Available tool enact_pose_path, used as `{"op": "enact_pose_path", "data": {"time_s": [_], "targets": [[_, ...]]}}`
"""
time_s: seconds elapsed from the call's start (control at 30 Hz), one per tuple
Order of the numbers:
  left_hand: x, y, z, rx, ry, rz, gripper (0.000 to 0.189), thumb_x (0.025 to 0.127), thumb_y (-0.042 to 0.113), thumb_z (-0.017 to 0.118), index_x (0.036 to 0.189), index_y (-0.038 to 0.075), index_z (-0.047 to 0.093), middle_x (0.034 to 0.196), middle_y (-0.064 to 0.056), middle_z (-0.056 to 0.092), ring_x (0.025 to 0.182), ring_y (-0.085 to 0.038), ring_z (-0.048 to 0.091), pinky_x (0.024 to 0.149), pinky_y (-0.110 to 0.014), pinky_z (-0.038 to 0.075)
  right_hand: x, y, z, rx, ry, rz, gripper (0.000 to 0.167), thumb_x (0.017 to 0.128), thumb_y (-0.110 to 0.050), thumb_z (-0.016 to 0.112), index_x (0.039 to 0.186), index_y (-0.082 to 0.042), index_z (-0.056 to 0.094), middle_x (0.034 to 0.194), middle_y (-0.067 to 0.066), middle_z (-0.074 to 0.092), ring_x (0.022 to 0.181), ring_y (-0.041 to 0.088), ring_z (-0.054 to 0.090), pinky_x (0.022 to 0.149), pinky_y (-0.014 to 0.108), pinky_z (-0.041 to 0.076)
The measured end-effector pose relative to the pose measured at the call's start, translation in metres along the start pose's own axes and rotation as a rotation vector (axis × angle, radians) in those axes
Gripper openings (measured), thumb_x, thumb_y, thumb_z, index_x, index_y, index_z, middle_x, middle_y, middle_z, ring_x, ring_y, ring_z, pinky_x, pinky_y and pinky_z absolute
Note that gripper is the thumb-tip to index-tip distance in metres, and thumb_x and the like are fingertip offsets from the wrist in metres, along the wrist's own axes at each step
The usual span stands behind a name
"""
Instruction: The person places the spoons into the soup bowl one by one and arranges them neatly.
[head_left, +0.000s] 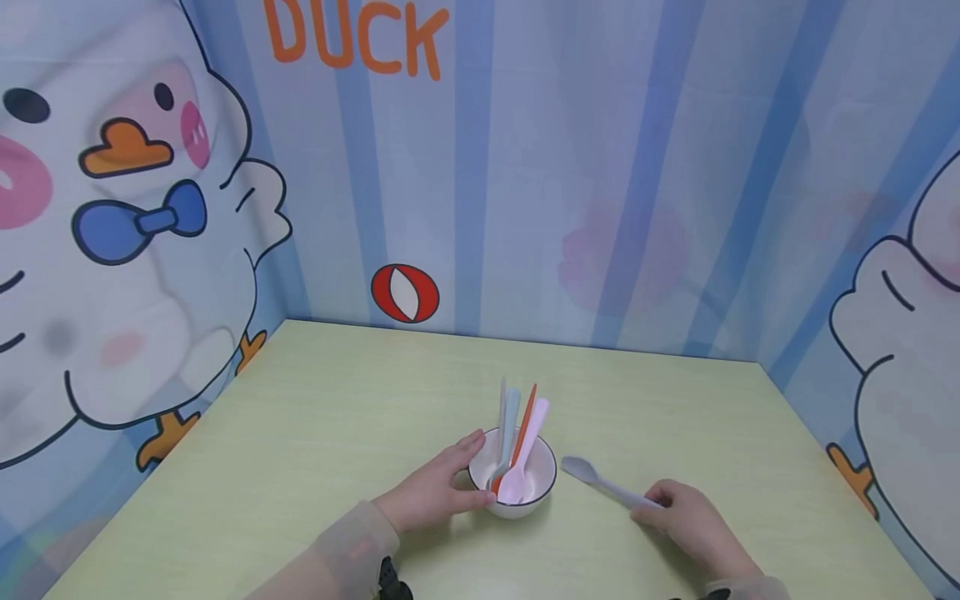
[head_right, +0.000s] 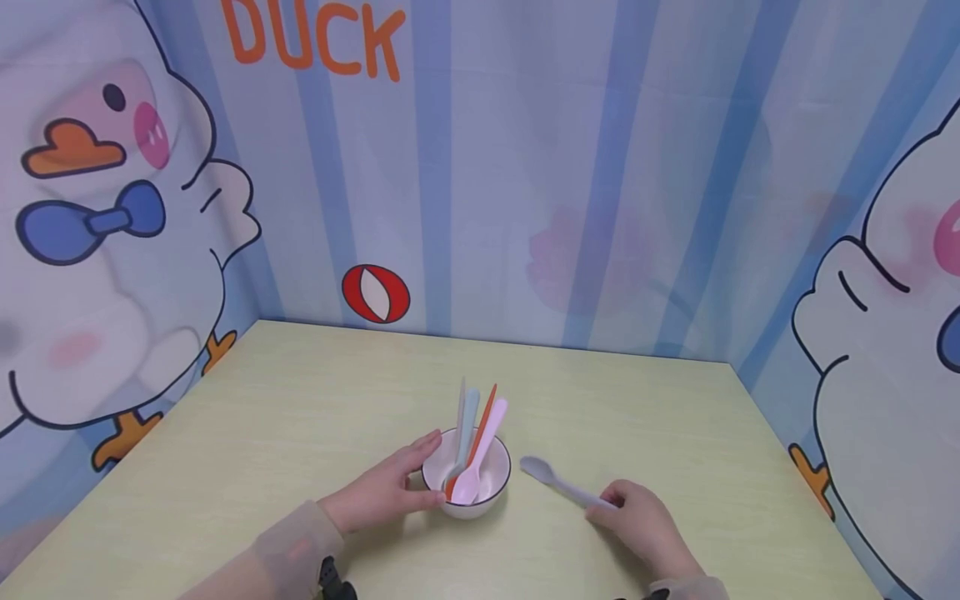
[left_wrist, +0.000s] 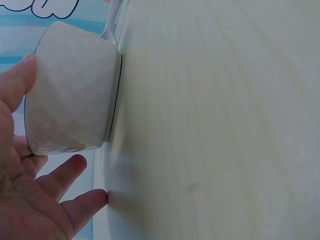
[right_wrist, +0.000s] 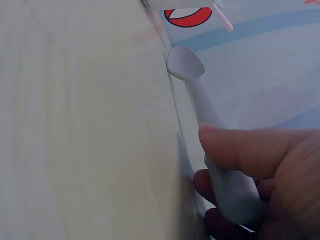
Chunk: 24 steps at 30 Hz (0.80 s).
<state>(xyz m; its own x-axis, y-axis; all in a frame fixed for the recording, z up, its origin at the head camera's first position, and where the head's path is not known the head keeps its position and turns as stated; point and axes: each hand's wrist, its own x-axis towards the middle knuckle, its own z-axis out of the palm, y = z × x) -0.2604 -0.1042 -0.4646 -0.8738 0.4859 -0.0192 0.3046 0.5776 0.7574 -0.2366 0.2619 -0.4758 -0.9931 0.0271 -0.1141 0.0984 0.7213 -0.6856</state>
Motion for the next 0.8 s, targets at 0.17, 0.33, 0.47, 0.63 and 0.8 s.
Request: {"op": "enact_pose_path", "data": {"time_s": [0.17, 0.33, 0.47, 0.63, 0.8], "targets": [[0.0003, -0.0007, 0.0002, -0.002, 0.000, -0.001, 0.091, 0.084, 0.052, 0.069, 0.154, 0.016, 0.024, 0.160, 0.005, 0.016, 0.146, -0.022, 0.014, 0.114, -0.050, 0.019, 0.0016, 0.0038, -0.0045, 0.098, 0.007, 0.050, 0.028, 0.082, -0.028, 0.075, 0.094, -0.005, 0.065, 0.086, 0.004, 0.058, 0.079, 0.020, 0.048, 0.067, 0.031, 0.037], [0.0010, -0.0015, 0.0006, 0.003, 0.000, -0.002, 0.091, 0.083, 0.053, 0.069, 0.154, 0.017, 0.024, 0.160, 0.006, 0.016, 0.146, -0.022, 0.014, 0.114, -0.051, 0.020, 0.0026, 0.0043, -0.0068, 0.187, 0.036, 0.082, 0.036, 0.083, -0.035, 0.074, 0.098, -0.003, 0.066, 0.088, 0.004, 0.058, 0.081, 0.021, 0.047, 0.068, 0.031, 0.036], [0.0005, -0.0009, 0.0003, -0.011, -0.002, -0.004, 0.091, 0.083, 0.052, 0.069, 0.154, 0.017, 0.024, 0.160, 0.006, 0.016, 0.146, -0.022, 0.014, 0.114, -0.051, 0.020, 0.0029, 0.0033, -0.0083, 0.229, 0.052, 0.087, 0.042, 0.085, -0.036, 0.073, 0.104, 0.000, 0.065, 0.089, 0.004, 0.057, 0.082, 0.020, 0.046, 0.069, 0.031, 0.037], [0.0004, -0.0002, 0.0002, -0.014, -0.003, -0.008, 0.091, 0.084, 0.052, 0.069, 0.154, 0.017, 0.024, 0.160, 0.005, 0.017, 0.146, -0.022, 0.014, 0.114, -0.052, 0.020, 0.0019, 0.0033, -0.0091, 0.322, 0.064, 0.107, 0.046, 0.087, -0.034, 0.071, 0.112, 0.004, 0.061, 0.087, 0.003, 0.054, 0.080, 0.020, 0.045, 0.068, 0.030, 0.038], [0.0002, 0.0009, -0.0002, -0.018, -0.008, -0.016, 0.091, 0.083, 0.053, 0.069, 0.154, 0.019, 0.023, 0.160, 0.007, 0.016, 0.146, -0.022, 0.014, 0.114, -0.052, 0.020, 0.0033, 0.0051, -0.0091, 0.448, 0.095, 0.140, 0.049, 0.090, -0.032, 0.068, 0.117, 0.006, 0.056, 0.083, -0.001, 0.051, 0.079, 0.018, 0.045, 0.069, 0.029, 0.039]]}}
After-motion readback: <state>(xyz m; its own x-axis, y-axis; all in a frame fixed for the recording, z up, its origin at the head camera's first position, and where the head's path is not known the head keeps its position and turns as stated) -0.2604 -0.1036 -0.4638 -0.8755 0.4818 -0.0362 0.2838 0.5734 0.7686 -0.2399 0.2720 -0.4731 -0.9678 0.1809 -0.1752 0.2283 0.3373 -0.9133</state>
